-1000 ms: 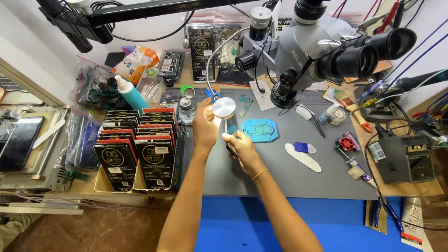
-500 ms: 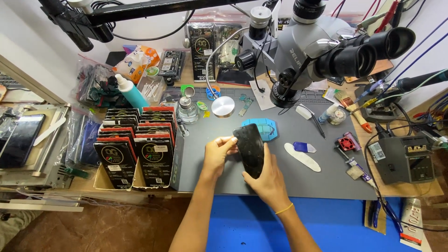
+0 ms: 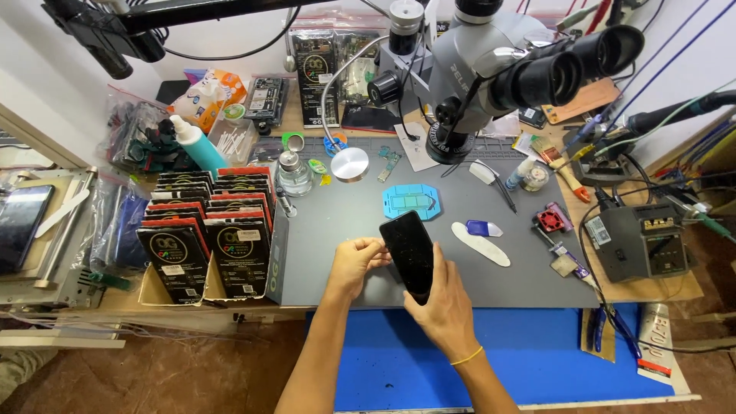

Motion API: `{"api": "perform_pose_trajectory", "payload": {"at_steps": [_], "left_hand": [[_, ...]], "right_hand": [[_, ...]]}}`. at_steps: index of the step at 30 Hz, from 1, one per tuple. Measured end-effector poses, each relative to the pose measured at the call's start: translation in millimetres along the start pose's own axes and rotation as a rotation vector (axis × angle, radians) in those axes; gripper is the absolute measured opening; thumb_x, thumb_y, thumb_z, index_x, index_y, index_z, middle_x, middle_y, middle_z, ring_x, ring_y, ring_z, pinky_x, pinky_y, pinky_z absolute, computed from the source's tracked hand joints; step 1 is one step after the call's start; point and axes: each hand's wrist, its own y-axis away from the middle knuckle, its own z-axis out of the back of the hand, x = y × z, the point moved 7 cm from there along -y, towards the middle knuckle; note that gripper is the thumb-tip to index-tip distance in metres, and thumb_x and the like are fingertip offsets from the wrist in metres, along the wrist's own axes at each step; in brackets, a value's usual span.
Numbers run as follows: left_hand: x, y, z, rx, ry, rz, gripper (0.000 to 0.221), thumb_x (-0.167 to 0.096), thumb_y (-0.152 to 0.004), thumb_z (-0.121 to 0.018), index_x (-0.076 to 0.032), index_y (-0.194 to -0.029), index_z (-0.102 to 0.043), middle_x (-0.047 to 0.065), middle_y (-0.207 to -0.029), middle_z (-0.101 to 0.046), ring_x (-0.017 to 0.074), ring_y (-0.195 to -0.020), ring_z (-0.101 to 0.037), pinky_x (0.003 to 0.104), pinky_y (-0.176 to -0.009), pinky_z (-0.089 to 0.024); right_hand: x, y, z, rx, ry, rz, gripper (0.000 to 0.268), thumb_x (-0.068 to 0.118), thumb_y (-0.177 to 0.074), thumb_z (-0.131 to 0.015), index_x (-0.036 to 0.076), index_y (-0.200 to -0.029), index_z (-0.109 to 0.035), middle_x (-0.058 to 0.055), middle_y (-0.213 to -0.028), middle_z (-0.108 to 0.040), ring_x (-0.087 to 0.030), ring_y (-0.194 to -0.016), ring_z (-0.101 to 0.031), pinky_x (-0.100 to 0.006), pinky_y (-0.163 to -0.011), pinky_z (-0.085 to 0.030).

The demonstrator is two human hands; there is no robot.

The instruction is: Disassembling a smartphone by prying open the casing and inspecting internal components.

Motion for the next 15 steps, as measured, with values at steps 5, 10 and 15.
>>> {"api": "perform_pose_trajectory", "payload": {"at_steps": [5,10,15], "left_hand": [[6,3,-12,-0.036,-0.002,0.01,0.018,-0.01,-0.092,-0.073,0.006,-0.083,-0.072,0.016,-0.077,-0.073,0.0234,-0.067,-0.073,0.03,-0.07,-0.065],[0,19,-32,-0.036,0.021,0.056,0.013,-0.005,-0.088,-0.062,0.006,-0.084,-0.068,0.018,-0.082,-0.072,0.0269,-0.071,-0.073,0.033,-0.074,-0.066],[14,9,-39,-0.046,0.026,-0.002,0.029,-0.011,-0.086,-0.081,0.011,-0.103,-0.072,0.025,-0.089,-0.077,0.0295,-0.078,-0.08,0.042,-0.078,-0.068]], "right_hand": [[-10,5,0,-0.019,-0.009,-0.017,0.109,0.038,-0.079,-0.081,0.011,-0.166,-0.021,-0.013,-0.126,-0.056,-0.032,-0.11,-0.06,-0.047,-0.079,-0.06],[-24,8,11,0.02,-0.062,-0.081,0.113,0.041,-0.078,-0.08,0.011,-0.167,-0.017,-0.013,-0.131,-0.055,-0.034,-0.112,-0.061,-0.047,-0.084,-0.058],[-33,11,22,0.105,-0.196,-0.128,0.115,0.038,-0.076,-0.084,0.007,-0.167,-0.02,-0.022,-0.134,-0.054,-0.045,-0.123,-0.062,-0.056,-0.098,-0.056]]}}
